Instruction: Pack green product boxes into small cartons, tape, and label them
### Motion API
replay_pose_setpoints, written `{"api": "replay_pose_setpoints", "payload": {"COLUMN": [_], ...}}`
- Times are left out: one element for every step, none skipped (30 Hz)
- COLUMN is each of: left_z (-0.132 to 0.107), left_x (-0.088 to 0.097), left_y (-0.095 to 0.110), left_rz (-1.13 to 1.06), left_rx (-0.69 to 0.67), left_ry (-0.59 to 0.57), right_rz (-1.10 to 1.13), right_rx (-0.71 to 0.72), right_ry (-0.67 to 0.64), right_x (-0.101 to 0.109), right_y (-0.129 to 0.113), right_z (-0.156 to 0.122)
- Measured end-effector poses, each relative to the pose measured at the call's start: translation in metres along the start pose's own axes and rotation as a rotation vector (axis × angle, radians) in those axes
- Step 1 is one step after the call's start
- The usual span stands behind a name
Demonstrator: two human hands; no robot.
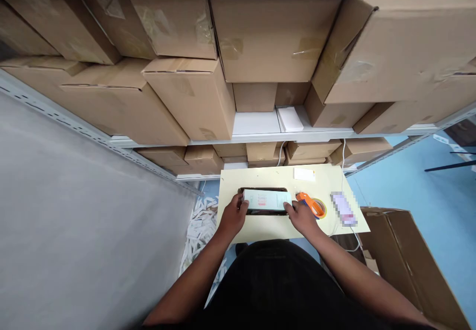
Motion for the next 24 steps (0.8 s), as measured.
{"api": "replay_pose_setpoints", "payload": {"left_z": [0.002,0.004,0.006,0.009,0.011,0.014,0.017,0.02,0.022,0.023,0.024,0.024,0.024,0.024,0.024,0.025,0.027,0.029,0.031,0.033,0.034,0.035,0.035,0.035], "left_x": [0.0,-0.001,-0.003,-0.006,-0.009,-0.012,-0.014,-0.015,-0.014,-0.013,-0.011,-0.007,-0.003,0.0,0.003,0.003,0.001,-0.005,-0.013,-0.023,-0.032,-0.039,-0.046,-0.051], "left_y": [0.003,0.006,0.009,0.009,0.006,0.002,-0.004,-0.01,-0.015,-0.019,-0.023,-0.027,-0.031,-0.036,-0.042,-0.05,-0.058,-0.068,-0.078,-0.088,-0.097,-0.105,-0.111,-0.115], "left_rz": [0.066,0.135,0.207,0.278,0.341,0.389,0.418,0.429,0.42,0.392,0.352,0.306,0.262,0.222,0.185,0.148,0.109,0.071,0.034,-0.004,-0.047,-0.097,-0.148,-0.197], "left_rx": [-0.044,-0.096,-0.143,-0.177,-0.191,-0.189,-0.176,-0.164,-0.159,-0.16,-0.165,-0.169,-0.167,-0.155,-0.128,-0.084,-0.029,0.032,0.099,0.165,0.223,0.27,0.299,0.316], "left_ry": [0.01,0.016,0.017,0.012,0.005,-0.001,0.001,0.012,0.029,0.053,0.084,0.124,0.169,0.213,0.248,0.261,0.239,0.183,0.105,0.026,-0.04,-0.087,-0.109,-0.118], "right_rz": [-0.047,-0.091,-0.133,-0.171,-0.203,-0.23,-0.251,-0.264,-0.269,-0.266,-0.256,-0.239,-0.212,-0.175,-0.127,-0.065,0.01,0.105,0.223,0.365,0.511,0.64,0.737,0.794], "right_rx": [0.011,0.023,0.031,0.035,0.036,0.038,0.044,0.055,0.071,0.091,0.111,0.13,0.145,0.149,0.136,0.101,0.047,-0.024,-0.109,-0.198,-0.278,-0.341,-0.383,-0.405], "right_ry": [-0.003,-0.006,-0.005,0.001,0.003,0.0,-0.006,-0.011,-0.015,-0.015,-0.003,0.025,0.068,0.126,0.194,0.258,0.301,0.306,0.263,0.17,0.049,-0.07,-0.162,-0.218], "right_x": [-0.002,-0.003,-0.005,-0.006,-0.007,-0.009,-0.011,-0.014,-0.017,-0.02,-0.022,-0.023,-0.023,-0.022,-0.02,-0.018,-0.018,-0.021,-0.029,-0.041,-0.055,-0.068,-0.078,-0.085], "right_y": [-0.001,-0.002,-0.004,-0.005,-0.005,-0.005,-0.005,-0.005,-0.004,-0.003,-0.002,0.001,0.004,0.009,0.016,0.025,0.035,0.046,0.057,0.065,0.07,0.072,0.071,0.07], "right_z": [0.001,0.003,0.005,0.007,0.008,0.009,0.01,0.011,0.012,0.013,0.014,0.014,0.013,0.012,0.011,0.009,0.007,0.006,0.006,0.006,0.007,0.007,0.009,0.011]}}
Point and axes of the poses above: each hand's wrist, its own z-axis towards the middle knuckle, its own x-axis out of the back of the hand, y = z × x, the point moved 7 cm from there along z, towards the middle knuckle, and after that the axes turned 6 degrees about x, right-handed, at the moved point
